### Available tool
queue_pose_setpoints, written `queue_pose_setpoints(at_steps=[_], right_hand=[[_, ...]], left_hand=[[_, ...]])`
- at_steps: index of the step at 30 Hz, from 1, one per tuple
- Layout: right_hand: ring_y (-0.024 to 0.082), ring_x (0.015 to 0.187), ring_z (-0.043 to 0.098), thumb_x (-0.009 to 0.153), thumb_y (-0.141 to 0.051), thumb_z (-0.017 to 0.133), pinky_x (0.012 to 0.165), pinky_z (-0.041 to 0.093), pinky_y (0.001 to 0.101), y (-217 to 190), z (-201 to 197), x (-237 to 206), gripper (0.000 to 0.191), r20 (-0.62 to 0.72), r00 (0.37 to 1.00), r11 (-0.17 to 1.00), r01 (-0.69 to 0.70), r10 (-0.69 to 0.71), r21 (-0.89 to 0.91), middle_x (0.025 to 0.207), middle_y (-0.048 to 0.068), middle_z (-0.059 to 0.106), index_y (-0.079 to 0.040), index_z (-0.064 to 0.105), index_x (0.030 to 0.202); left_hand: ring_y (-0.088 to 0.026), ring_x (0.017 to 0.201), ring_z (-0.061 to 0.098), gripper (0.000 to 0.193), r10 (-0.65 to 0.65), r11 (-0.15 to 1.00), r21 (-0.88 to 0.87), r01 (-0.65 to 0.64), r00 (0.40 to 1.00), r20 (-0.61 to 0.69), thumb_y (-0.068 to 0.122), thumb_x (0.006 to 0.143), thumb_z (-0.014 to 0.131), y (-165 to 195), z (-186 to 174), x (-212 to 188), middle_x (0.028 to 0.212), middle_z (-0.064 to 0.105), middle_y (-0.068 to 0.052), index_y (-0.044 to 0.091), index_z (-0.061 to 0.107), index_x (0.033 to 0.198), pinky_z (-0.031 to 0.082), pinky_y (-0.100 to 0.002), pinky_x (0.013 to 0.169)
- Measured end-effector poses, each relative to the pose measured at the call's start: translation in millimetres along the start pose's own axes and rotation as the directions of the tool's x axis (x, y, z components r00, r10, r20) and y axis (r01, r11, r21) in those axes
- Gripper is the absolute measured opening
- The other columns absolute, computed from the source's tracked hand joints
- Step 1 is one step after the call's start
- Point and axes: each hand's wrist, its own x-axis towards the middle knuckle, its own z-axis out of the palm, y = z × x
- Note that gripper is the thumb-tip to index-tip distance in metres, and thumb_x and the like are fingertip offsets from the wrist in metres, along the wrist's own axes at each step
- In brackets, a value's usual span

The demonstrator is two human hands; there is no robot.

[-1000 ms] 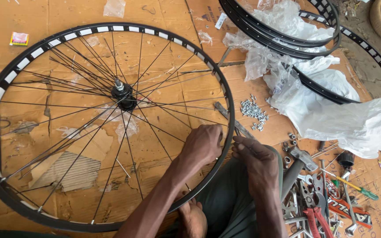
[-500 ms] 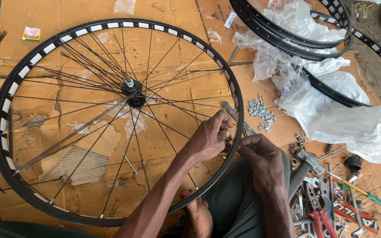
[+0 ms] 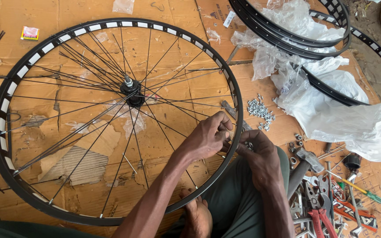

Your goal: The person assembles a bicycle wheel by inserting spokes into the hub and rim, then tightening the nipples with a spoke wrench. The person works methodically around the wheel, ensuring each spoke is properly seated and tensioned.

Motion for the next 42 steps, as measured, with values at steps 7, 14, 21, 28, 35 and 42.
queue_pose_setpoints(at_steps=[7,14,21,28,35,42], right_hand=[[0.012,0.088,0.064,0.090,0.003,0.070,0.079,0.053,0.0279,0.5,-2.9,-0.3,0.011,0.122,0.991,0.995,-0.057,0.047,0.085,0.097,0.006,0.072,0.001,0.069,0.101],[0.012,0.094,0.064,0.089,0.004,0.069,0.085,0.052,0.0290,-2.4,0.4,-1.1,0.014,0.105,0.993,0.996,-0.054,0.047,0.068,0.101,0.006,0.071,0.000,0.067,0.103],[0.011,0.090,0.062,0.090,0.000,0.069,0.082,0.051,0.0273,-0.6,0.2,-2.2,0.010,0.094,0.995,0.999,-0.030,0.027,0.031,0.099,0.005,0.072,0.000,0.069,0.101],[0.009,0.085,0.058,0.092,-0.001,0.071,0.076,0.048,0.0270,3.6,-2.1,-1.5,0.008,0.079,0.996,0.999,-0.051,0.051,-0.007,0.095,0.004,0.070,0.000,0.069,0.100],[0.010,0.083,0.058,0.092,0.000,0.071,0.074,0.047,0.0270,6.1,-3.2,1.1,0.009,0.085,0.995,0.998,-0.058,0.057,0.012,0.094,0.004,0.069,0.000,0.070,0.101],[0.009,0.090,0.064,0.091,-0.002,0.068,0.082,0.050,0.0249,-0.5,0.2,-1.5,0.008,0.081,0.994,0.997,-0.072,0.069,0.038,0.096,0.002,0.073,0.000,0.068,0.098]], left_hand=[[-0.024,0.056,0.062,0.048,-0.073,0.960,0.279,0.024,0.983,0.168,0.012,0.096,0.056,-2.2,16.0,19.0,0.085,0.063,-0.018,-0.007,0.031,0.133,0.049,-0.043,0.048],[-0.022,0.051,0.059,0.049,-0.025,0.978,0.210,-0.002,0.992,0.125,0.016,0.095,0.054,-9.4,16.8,16.4,0.067,0.060,-0.014,-0.002,0.031,0.134,0.044,-0.041,0.044],[-0.023,0.047,0.059,0.049,-0.020,0.958,0.284,0.027,0.999,-0.026,0.017,0.098,0.054,5.5,19.0,7.3,0.058,0.058,-0.009,-0.004,0.030,0.137,0.046,-0.042,0.044],[-0.027,0.046,0.061,0.065,0.009,0.972,0.235,-0.016,1.000,0.030,0.016,0.094,0.057,-3.9,18.5,8.8,0.055,0.058,-0.011,-0.009,0.021,0.141,0.046,-0.044,0.044],[-0.026,0.050,0.063,0.070,0.104,0.970,0.212,-0.121,0.991,0.086,0.015,0.094,0.060,-2.3,15.4,11.3,0.061,0.060,-0.012,-0.014,0.017,0.143,0.049,-0.043,0.044],[-0.026,0.051,0.064,0.043,0.011,0.914,0.404,0.048,0.989,-0.145,0.013,0.101,0.054,12.0,18.5,-1.5,0.066,0.064,-0.015,-0.007,0.041,0.137,0.052,-0.043,0.046]])
